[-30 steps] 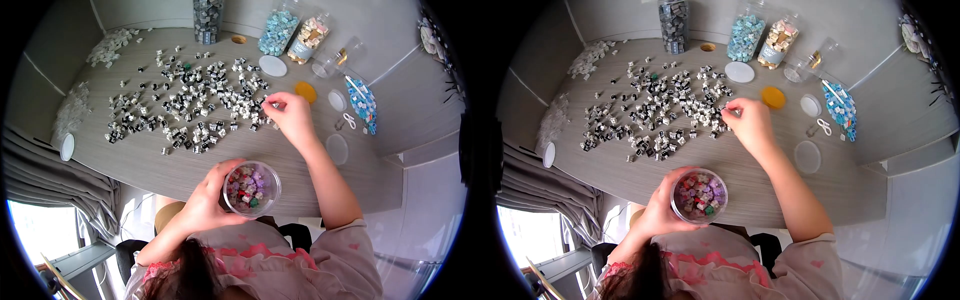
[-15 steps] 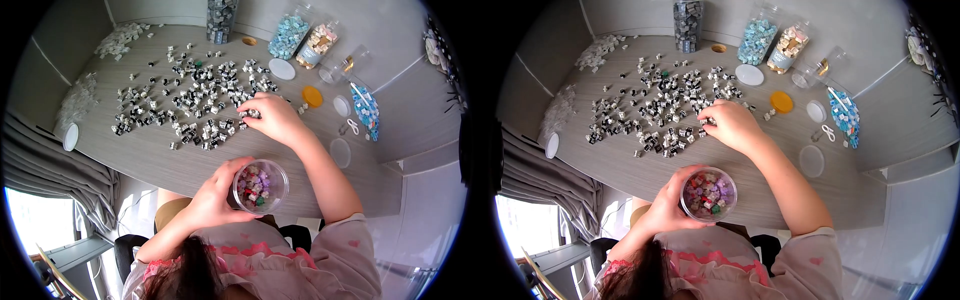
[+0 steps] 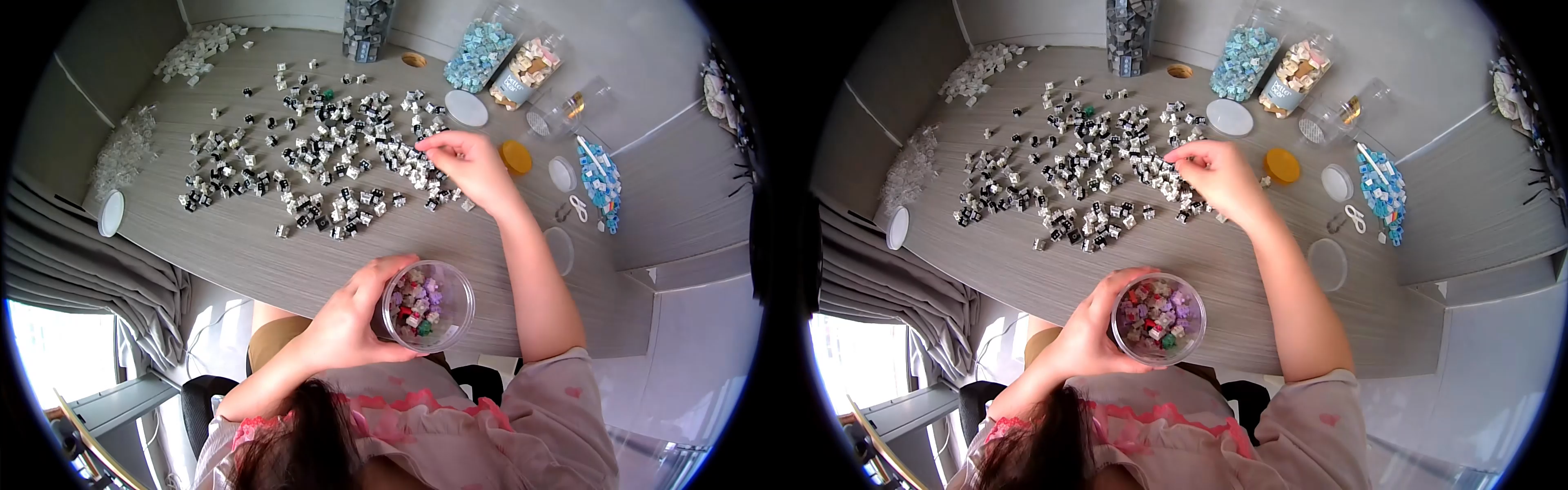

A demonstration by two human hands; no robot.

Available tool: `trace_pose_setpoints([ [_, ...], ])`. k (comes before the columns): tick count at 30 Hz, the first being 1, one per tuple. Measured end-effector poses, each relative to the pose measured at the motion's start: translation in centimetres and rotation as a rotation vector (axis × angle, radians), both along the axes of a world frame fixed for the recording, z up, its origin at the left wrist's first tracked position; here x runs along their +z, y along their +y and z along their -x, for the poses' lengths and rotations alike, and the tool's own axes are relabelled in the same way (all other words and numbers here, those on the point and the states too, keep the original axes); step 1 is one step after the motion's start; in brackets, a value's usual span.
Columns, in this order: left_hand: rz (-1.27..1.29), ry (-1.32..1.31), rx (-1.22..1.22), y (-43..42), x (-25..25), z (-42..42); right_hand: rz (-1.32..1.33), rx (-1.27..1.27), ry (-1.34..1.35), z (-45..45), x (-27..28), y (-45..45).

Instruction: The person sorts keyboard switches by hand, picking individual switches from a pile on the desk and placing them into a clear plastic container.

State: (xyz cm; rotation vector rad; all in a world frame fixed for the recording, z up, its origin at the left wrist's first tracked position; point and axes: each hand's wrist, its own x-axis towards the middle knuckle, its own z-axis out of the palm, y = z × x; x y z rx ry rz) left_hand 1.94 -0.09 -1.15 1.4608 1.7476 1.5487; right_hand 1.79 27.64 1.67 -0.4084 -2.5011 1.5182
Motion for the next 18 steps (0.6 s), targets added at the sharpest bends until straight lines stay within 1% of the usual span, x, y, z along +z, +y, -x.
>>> trace_pose_setpoints([
  [1,0.003,0.001,0.002,0.0,0.0,0.0,-0.239,0.048,0.026,0.3,0.0,-0.5],
  [2,0.007,0.003,0.004,0.0,0.1,0.0,-0.324,0.02,-0.02,0.1,0.4,-1.0],
  [5,0.018,0.009,0.008,0.0,0.2,0.0,-0.467,0.027,-0.072,0.4,-0.1,-1.6],
  [6,0.02,0.011,0.007,0.0,0.2,0.0,-0.462,0.033,-0.115,0.4,0.4,-1.7],
  [9,0.009,0.029,0.003,0.0,0.2,0.0,-0.447,0.049,-0.07,0.3,-0.1,-1.4],
  [12,-0.01,-0.002,0.004,0.1,0.1,0.0,-0.465,0.057,-0.157,0.3,0.8,-1.6],
  [14,-0.002,0.001,0.004,0.0,0.2,0.0,-0.234,0.056,-0.093,0.7,-0.9,-0.5],
  [15,0.002,0.003,0.004,0.0,0.3,0.0,-0.12,0.055,-0.061,0.8,-0.8,-0.4],
  [18,-0.003,0.006,0.012,0.1,0.4,-0.1,0.378,0.005,-0.183,-0.1,1.2,0.3],
])
